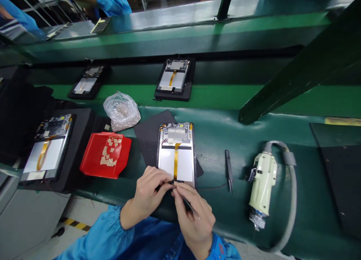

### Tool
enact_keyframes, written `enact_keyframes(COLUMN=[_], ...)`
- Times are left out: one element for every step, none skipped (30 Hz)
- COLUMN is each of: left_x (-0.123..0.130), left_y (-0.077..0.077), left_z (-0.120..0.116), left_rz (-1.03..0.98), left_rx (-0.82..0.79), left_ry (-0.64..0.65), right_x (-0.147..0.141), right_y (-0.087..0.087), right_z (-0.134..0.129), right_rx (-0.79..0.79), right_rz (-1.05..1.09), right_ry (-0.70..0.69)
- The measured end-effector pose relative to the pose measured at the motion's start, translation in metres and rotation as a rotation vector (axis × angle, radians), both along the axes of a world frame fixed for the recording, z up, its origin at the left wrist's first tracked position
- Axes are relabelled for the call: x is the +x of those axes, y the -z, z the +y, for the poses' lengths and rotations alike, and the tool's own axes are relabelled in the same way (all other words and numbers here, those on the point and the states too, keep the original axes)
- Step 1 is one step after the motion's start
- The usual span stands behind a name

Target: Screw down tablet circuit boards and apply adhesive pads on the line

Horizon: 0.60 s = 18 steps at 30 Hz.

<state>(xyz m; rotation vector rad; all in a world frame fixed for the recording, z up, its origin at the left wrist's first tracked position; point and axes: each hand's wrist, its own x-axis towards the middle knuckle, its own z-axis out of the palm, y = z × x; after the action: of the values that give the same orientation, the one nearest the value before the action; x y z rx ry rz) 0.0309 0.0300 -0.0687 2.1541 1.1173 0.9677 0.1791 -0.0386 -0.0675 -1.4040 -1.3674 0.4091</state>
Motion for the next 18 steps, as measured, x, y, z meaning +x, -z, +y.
enact_keyframes(left_x=[0.0,0.0,0.0,0.001,0.001,0.001,0.001,0.002,0.002,0.001,0.001,0.001,0.001,0.001,0.0,0.0,0.0,0.0], left_y=[0.0,0.0,0.0,0.001,0.001,0.001,0.001,0.002,0.002,0.002,0.002,0.002,0.001,0.001,0.001,0.001,0.001,0.001], left_z=[0.0,0.0,0.0,0.0,0.0,0.0,0.0,0.0,0.0,0.0,0.0,0.0,0.0,0.0,0.0,0.0,0.0,0.001], left_rz=[-0.002,-0.005,-0.008,-0.011,-0.013,-0.014,-0.013,-0.012,-0.012,-0.012,-0.013,-0.013,-0.011,-0.009,-0.007,-0.006,-0.006,-0.008], left_rx=[-0.001,0.0,0.002,0.005,0.005,0.004,0.002,-0.002,-0.006,-0.008,-0.007,-0.006,-0.005,-0.004,-0.002,-0.001,0.0,-0.001], left_ry=[0.001,0.0,-0.001,-0.003,-0.005,-0.007,-0.007,-0.007,-0.007,-0.007,-0.007,-0.006,-0.004,-0.001,0.001,0.002,0.001,-0.002], right_x=[0.0,0.0,0.0,0.001,0.001,0.002,0.003,0.004,0.004,0.005,0.006,0.007,0.009,0.01,0.011,0.013,0.014,0.016], right_y=[0.001,0.001,0.002,0.003,0.004,0.004,0.004,0.003,0.003,0.001,0.0,-0.002,-0.003,-0.005,-0.007,-0.009,-0.011,-0.013], right_z=[0.0,0.0,0.0,0.0,-0.001,-0.001,-0.002,-0.002,-0.002,-0.002,-0.001,0.0,0.001,0.002,0.004,0.006,0.008,0.01], right_rx=[-0.014,-0.032,-0.053,-0.079,-0.104,-0.128,-0.144,-0.152,-0.159,-0.167,-0.176,-0.189,-0.207,-0.231,-0.252,-0.272,-0.292,-0.31], right_rz=[0.014,0.036,0.068,0.109,0.155,0.198,0.235,0.262,0.28,0.293,0.307,0.321,0.334,0.345,0.351,0.353,0.352,0.349], right_ry=[0.002,0.007,0.013,0.016,0.012,0.003,-0.01,-0.023,-0.035,-0.05,-0.065,-0.081,-0.096,-0.113,-0.13,-0.142,-0.147,-0.149])
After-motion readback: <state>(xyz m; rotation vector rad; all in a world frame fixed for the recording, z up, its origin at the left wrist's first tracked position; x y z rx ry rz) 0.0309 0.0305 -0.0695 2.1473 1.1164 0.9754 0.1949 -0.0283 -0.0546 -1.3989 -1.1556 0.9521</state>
